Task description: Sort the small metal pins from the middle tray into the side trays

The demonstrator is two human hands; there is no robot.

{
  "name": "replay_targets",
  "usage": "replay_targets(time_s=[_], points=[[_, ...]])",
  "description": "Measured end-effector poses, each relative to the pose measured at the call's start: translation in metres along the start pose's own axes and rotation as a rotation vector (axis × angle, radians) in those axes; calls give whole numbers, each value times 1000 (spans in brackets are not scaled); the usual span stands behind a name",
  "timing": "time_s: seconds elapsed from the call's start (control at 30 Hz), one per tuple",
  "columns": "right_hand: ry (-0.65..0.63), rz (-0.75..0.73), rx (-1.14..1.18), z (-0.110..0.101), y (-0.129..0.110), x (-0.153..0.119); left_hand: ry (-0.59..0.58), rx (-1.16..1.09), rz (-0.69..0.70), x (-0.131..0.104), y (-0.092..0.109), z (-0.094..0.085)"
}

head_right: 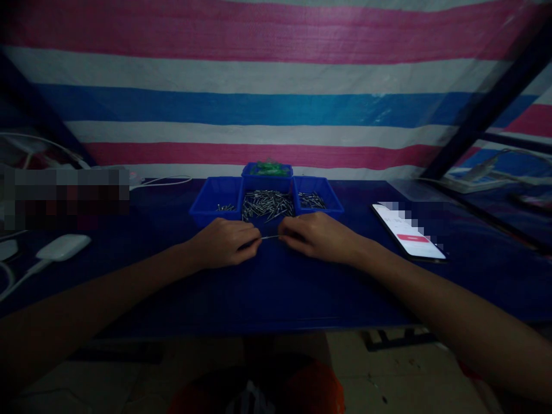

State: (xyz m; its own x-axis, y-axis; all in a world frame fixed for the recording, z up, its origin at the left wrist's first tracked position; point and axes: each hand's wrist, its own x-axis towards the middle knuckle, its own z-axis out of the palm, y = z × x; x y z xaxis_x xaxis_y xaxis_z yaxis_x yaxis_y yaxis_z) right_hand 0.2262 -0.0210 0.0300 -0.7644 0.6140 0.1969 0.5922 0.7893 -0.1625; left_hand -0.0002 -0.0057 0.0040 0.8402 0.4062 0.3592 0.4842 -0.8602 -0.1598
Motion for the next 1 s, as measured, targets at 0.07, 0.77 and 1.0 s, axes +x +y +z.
replay_targets(time_s=[0.07,0.77,1.0], points=[[-6,-2,4,0,0,0,15,4,12,0,0,1],[-93,-22,46,4,3,-1,4,79,111,-1,0,1],[-78,-9,16,3,3,0,-36,50,43,0,2,-1]])
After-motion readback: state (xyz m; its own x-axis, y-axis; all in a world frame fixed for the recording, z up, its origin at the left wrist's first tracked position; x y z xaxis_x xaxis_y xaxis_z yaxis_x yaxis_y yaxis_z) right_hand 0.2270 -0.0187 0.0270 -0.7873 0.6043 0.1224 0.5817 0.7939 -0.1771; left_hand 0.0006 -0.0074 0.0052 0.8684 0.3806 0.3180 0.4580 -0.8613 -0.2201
